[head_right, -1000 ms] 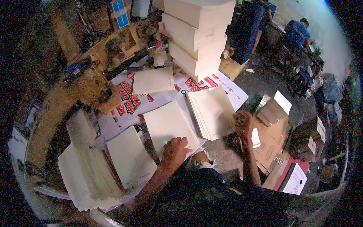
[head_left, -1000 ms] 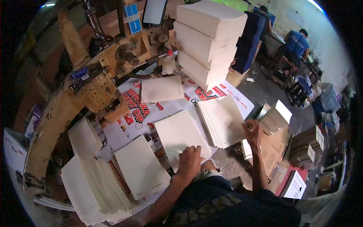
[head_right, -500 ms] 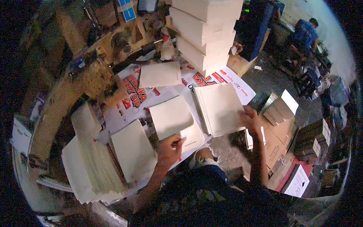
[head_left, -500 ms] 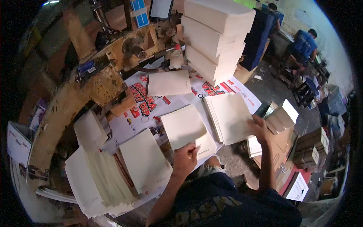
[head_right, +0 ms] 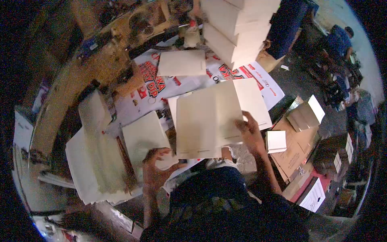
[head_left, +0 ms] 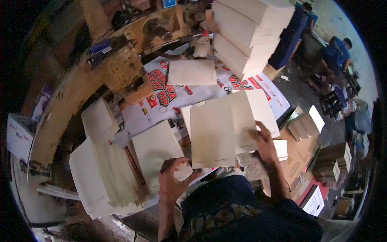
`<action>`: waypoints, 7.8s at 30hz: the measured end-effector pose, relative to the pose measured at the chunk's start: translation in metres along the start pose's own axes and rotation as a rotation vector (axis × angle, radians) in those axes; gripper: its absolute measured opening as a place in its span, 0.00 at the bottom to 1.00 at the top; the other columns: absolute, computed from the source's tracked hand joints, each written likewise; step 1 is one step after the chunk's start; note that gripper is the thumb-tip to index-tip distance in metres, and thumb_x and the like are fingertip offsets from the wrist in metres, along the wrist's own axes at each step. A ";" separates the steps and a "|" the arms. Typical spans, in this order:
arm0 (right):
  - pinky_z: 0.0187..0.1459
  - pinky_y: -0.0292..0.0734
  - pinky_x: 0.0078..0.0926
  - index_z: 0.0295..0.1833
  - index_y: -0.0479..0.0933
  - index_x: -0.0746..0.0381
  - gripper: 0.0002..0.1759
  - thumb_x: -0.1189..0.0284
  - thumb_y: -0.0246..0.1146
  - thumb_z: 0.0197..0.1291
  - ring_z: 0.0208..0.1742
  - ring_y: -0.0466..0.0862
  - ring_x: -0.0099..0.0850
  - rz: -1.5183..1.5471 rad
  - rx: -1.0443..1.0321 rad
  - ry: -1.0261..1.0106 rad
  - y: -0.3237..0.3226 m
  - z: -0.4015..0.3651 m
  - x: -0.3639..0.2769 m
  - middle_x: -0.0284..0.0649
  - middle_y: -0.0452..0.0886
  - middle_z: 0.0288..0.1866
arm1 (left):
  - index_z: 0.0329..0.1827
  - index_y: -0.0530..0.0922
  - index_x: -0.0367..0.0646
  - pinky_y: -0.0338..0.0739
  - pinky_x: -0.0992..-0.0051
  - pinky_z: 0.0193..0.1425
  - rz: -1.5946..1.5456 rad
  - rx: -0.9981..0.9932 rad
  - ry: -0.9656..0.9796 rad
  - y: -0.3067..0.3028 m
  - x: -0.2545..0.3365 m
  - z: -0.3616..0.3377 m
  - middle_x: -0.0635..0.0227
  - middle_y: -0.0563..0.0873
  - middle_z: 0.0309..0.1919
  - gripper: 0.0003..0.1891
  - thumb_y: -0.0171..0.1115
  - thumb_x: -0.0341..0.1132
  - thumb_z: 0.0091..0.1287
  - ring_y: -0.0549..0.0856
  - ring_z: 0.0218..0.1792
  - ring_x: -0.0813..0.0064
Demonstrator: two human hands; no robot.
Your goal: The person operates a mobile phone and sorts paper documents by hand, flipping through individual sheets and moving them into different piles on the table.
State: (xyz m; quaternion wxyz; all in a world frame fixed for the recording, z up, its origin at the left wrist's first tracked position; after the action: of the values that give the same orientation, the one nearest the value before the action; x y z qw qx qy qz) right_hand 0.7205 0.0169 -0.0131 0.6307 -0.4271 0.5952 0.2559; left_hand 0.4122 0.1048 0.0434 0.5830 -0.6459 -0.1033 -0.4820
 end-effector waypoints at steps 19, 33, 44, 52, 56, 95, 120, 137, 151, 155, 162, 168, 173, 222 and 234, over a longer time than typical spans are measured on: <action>0.62 0.72 0.27 0.71 0.54 0.70 0.37 0.68 0.65 0.64 0.60 0.78 0.29 0.453 -0.187 0.315 0.110 -0.027 0.043 0.50 0.78 0.60 | 0.52 0.81 0.40 0.75 0.72 0.53 -0.627 0.854 -0.486 -0.077 -0.144 -0.108 0.56 0.85 0.47 0.18 0.61 0.47 0.70 0.83 0.49 0.73; 0.41 0.72 0.24 0.76 0.53 0.63 0.31 0.75 0.50 0.69 0.38 0.74 0.26 0.145 -0.835 -0.195 0.257 -0.053 -0.042 0.40 0.78 0.46 | 0.64 0.68 0.36 0.73 0.69 0.58 -0.098 0.333 -0.309 -0.116 -0.058 -0.038 0.57 0.79 0.55 0.25 0.64 0.35 0.67 0.78 0.55 0.72; 0.69 0.59 0.47 0.78 0.42 0.58 0.47 0.89 0.55 0.54 0.68 0.73 0.40 -0.423 0.310 -1.491 0.041 0.151 -0.347 0.47 0.55 0.76 | 0.74 0.58 0.40 0.68 0.66 0.65 -0.596 0.408 -0.246 -0.048 -0.121 -0.028 0.61 0.73 0.62 0.33 0.62 0.34 0.68 0.73 0.61 0.66; 0.67 0.56 0.56 0.78 0.40 0.56 0.50 0.88 0.54 0.51 0.67 0.73 0.38 -0.690 0.407 -1.484 0.043 0.236 -0.410 0.44 0.54 0.76 | 0.74 0.58 0.40 0.69 0.66 0.65 -0.690 0.342 -0.336 -0.021 -0.166 -0.033 0.61 0.72 0.63 0.33 0.62 0.34 0.69 0.74 0.62 0.66; 0.67 0.55 0.55 0.78 0.41 0.56 0.50 0.87 0.55 0.50 0.67 0.74 0.38 -0.771 0.403 -1.430 0.048 0.248 -0.414 0.44 0.59 0.74 | 0.74 0.58 0.40 0.69 0.66 0.65 -0.709 0.335 -0.360 -0.018 -0.178 -0.034 0.61 0.72 0.63 0.33 0.61 0.34 0.69 0.74 0.62 0.66; 0.69 0.54 0.50 0.78 0.43 0.54 0.53 0.90 0.53 0.44 0.70 0.71 0.37 -0.824 0.339 -1.366 0.052 0.261 -0.411 0.45 0.60 0.75 | 0.74 0.56 0.41 0.71 0.63 0.68 -0.837 0.382 -0.358 -0.016 -0.174 -0.037 0.58 0.72 0.65 0.33 0.61 0.35 0.70 0.75 0.64 0.62; 0.53 0.73 0.28 0.65 0.70 0.67 0.32 0.53 0.58 0.68 0.49 0.78 0.27 0.100 -0.528 -0.310 0.110 0.061 -0.140 0.41 0.81 0.48 | 0.72 0.60 0.37 0.70 0.66 0.60 -0.743 0.424 -0.120 -0.053 -0.047 0.017 0.60 0.73 0.60 0.33 0.64 0.35 0.67 0.74 0.57 0.67; 0.54 0.75 0.26 0.69 0.66 0.68 0.30 0.71 0.64 0.63 0.52 0.81 0.30 0.123 0.696 -0.279 -0.269 -0.071 -0.060 0.45 0.81 0.55 | 0.42 0.77 0.39 0.76 0.58 0.48 -0.129 -0.189 0.662 0.257 0.173 0.097 0.56 0.83 0.38 0.16 0.72 0.35 0.56 0.82 0.45 0.56; 0.51 0.80 0.26 0.67 0.70 0.63 0.27 0.69 0.64 0.63 0.51 0.83 0.32 0.186 0.606 -0.042 -0.339 -0.025 0.044 0.43 0.81 0.56 | 0.28 0.82 0.30 0.78 0.75 0.29 -0.472 -0.382 0.067 0.266 0.119 0.122 0.58 0.87 0.22 0.13 0.73 0.34 0.57 0.86 0.24 0.74; 0.58 0.73 0.28 0.69 0.67 0.64 0.29 0.68 0.61 0.64 0.56 0.79 0.32 0.003 0.561 -0.083 -0.356 0.005 0.077 0.43 0.79 0.59 | 0.29 0.81 0.29 0.77 0.80 0.26 -0.758 -0.423 -0.090 0.266 0.111 0.112 0.63 0.85 0.21 0.16 0.71 0.37 0.61 0.85 0.24 0.79; 0.67 0.64 0.28 0.69 0.64 0.70 0.32 0.69 0.61 0.63 0.60 0.76 0.32 0.140 -0.018 0.064 -0.180 0.050 0.077 0.43 0.76 0.63 | 0.53 0.78 0.36 0.81 0.75 0.49 -0.783 -0.515 0.138 0.226 0.121 0.085 0.63 0.88 0.40 0.19 0.70 0.34 0.62 0.86 0.43 0.77; 0.64 0.67 0.26 0.66 0.68 0.71 0.34 0.57 0.64 0.63 0.58 0.76 0.31 0.405 0.140 0.314 -0.168 0.050 0.129 0.43 0.77 0.60 | 0.40 0.73 0.40 0.75 0.59 0.45 0.307 -0.243 0.225 0.159 0.084 0.058 0.57 0.81 0.36 0.20 0.75 0.37 0.52 0.81 0.41 0.56; 0.55 0.74 0.27 0.62 0.73 0.70 0.34 0.56 0.68 0.59 0.49 0.80 0.30 -0.081 0.182 0.136 -0.158 0.042 0.079 0.40 0.81 0.51 | 0.33 0.74 0.37 0.78 0.65 0.37 -0.041 -0.436 0.045 0.152 0.034 0.064 0.55 0.83 0.28 0.13 0.71 0.32 0.57 0.85 0.33 0.54; 0.61 0.69 0.26 0.80 0.37 0.58 0.41 0.83 0.50 0.68 0.68 0.67 0.26 0.601 -0.866 0.098 0.289 -0.090 -0.024 0.39 0.63 0.71 | 0.65 0.71 0.37 0.64 0.59 0.69 0.590 0.499 -0.468 -0.135 -0.097 -0.062 0.48 0.75 0.61 0.22 0.56 0.35 0.70 0.71 0.66 0.48; 0.58 0.72 0.43 0.57 0.76 0.64 0.28 0.64 0.73 0.52 0.55 0.78 0.48 -0.631 0.622 -0.408 -0.094 0.020 -0.016 0.49 0.80 0.55 | 0.59 0.74 0.36 0.75 0.65 0.60 0.643 0.890 -0.763 -0.374 -0.232 -0.138 0.50 0.81 0.53 0.22 0.60 0.40 0.67 0.81 0.53 0.56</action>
State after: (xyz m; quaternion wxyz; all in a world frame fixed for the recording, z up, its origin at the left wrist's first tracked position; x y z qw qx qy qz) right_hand 0.8066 -0.0101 0.0230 0.8790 -0.3190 0.3493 -0.0592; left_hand -0.0367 0.1982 0.0957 0.8311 -0.4676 -0.2937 0.0667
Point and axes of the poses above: each hand's wrist, its own z-axis towards the middle knuckle, its own y-axis out of the palm, x = y × z, the point moved 10 cm from there along z, towards the middle knuckle
